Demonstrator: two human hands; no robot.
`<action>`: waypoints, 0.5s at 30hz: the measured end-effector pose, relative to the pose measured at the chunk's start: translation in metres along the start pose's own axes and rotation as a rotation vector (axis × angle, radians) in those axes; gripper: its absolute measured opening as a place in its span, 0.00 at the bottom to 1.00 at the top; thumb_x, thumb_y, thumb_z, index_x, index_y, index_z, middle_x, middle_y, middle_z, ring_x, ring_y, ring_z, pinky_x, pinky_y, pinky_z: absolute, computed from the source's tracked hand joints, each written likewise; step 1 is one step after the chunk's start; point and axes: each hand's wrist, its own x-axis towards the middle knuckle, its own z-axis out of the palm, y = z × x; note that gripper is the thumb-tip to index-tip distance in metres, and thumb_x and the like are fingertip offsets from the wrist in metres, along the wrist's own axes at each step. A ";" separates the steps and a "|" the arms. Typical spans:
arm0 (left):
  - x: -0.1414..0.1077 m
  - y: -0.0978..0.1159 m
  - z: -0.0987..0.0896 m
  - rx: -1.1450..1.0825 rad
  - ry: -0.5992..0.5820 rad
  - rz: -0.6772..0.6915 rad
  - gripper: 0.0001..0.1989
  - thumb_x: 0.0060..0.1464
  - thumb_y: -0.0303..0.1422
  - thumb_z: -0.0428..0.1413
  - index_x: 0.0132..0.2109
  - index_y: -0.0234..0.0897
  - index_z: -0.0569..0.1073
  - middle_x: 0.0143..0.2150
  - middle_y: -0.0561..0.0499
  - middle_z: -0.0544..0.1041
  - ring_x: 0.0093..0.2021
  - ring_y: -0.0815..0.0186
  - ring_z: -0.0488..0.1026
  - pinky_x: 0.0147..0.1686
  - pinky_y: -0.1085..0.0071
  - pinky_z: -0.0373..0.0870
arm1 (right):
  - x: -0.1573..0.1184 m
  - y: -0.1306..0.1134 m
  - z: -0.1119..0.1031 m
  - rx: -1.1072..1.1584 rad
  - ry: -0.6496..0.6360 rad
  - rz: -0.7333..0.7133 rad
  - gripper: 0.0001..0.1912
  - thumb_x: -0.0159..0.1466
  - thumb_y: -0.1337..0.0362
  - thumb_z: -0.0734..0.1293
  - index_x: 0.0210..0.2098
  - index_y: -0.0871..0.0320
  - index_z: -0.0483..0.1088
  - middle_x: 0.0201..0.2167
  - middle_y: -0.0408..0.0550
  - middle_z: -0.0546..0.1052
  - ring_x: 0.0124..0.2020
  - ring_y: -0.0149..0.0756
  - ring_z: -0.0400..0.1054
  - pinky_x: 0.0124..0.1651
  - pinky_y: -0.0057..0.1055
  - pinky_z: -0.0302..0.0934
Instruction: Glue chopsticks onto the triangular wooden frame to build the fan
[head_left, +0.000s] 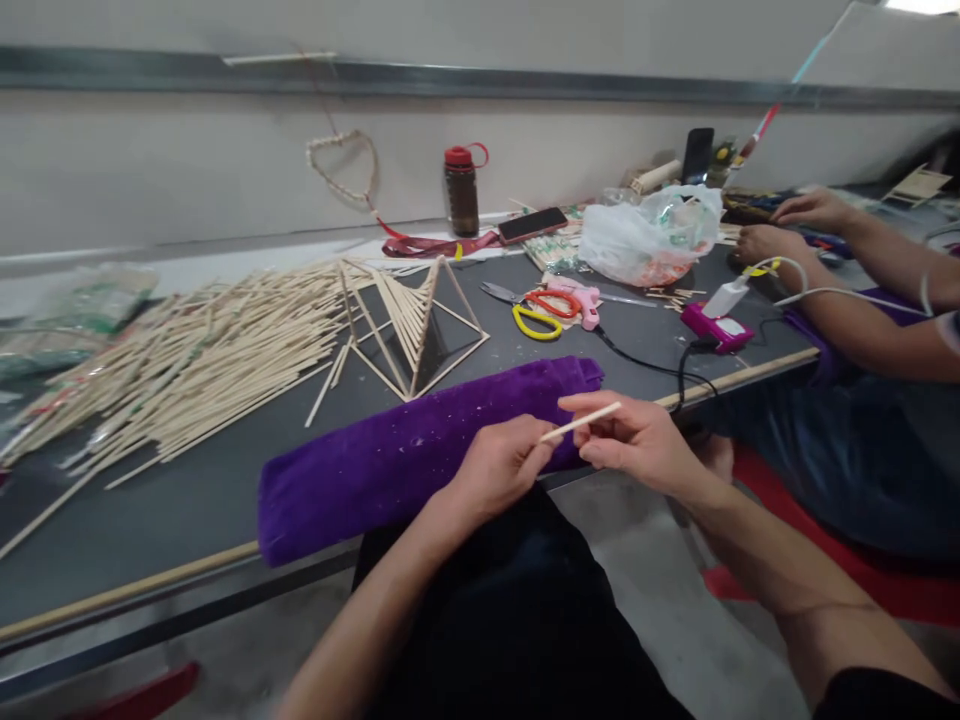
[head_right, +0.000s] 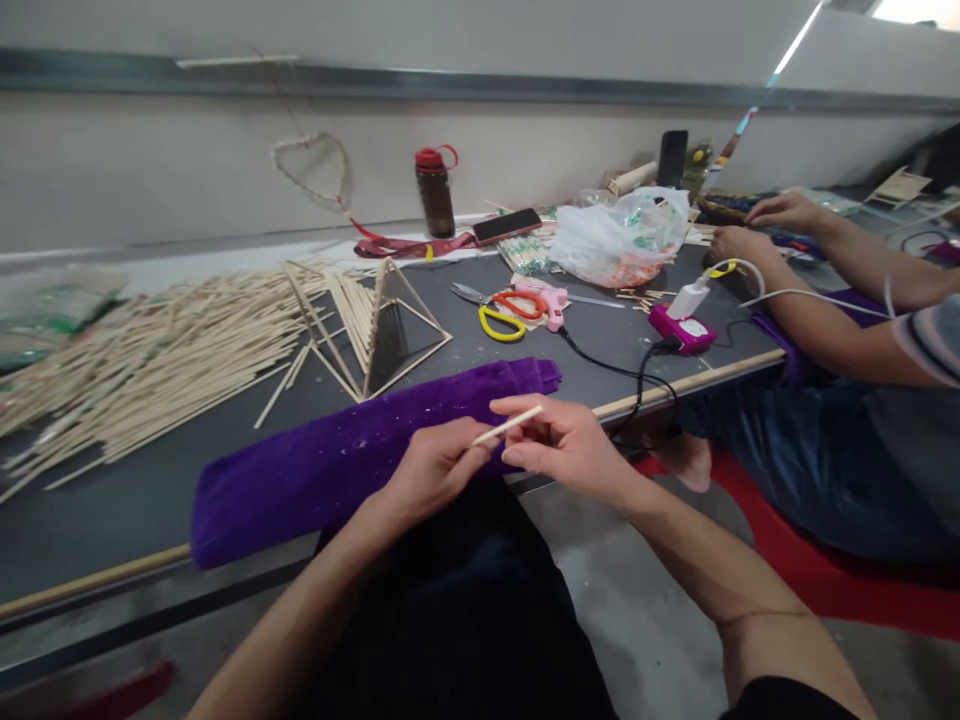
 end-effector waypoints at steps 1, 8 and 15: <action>-0.003 0.002 0.004 0.017 -0.023 0.006 0.12 0.61 0.31 0.49 0.35 0.36 0.77 0.28 0.50 0.76 0.28 0.69 0.71 0.30 0.74 0.64 | 0.002 0.000 0.002 -0.017 -0.018 -0.024 0.16 0.61 0.64 0.69 0.49 0.53 0.73 0.30 0.42 0.72 0.25 0.25 0.66 0.27 0.24 0.61; -0.036 0.003 0.004 -0.093 0.023 -0.115 0.12 0.63 0.33 0.49 0.39 0.35 0.77 0.29 0.50 0.76 0.28 0.69 0.71 0.31 0.74 0.65 | 0.018 -0.001 0.009 0.013 -0.005 0.010 0.09 0.63 0.59 0.67 0.35 0.58 0.76 0.26 0.44 0.74 0.20 0.25 0.66 0.23 0.24 0.58; -0.106 0.003 -0.010 -0.192 0.001 -0.330 0.14 0.64 0.33 0.47 0.42 0.35 0.78 0.29 0.50 0.76 0.28 0.70 0.72 0.30 0.74 0.68 | 0.051 0.002 -0.021 0.206 0.388 0.098 0.12 0.58 0.55 0.70 0.30 0.58 0.72 0.20 0.42 0.72 0.17 0.25 0.63 0.18 0.22 0.54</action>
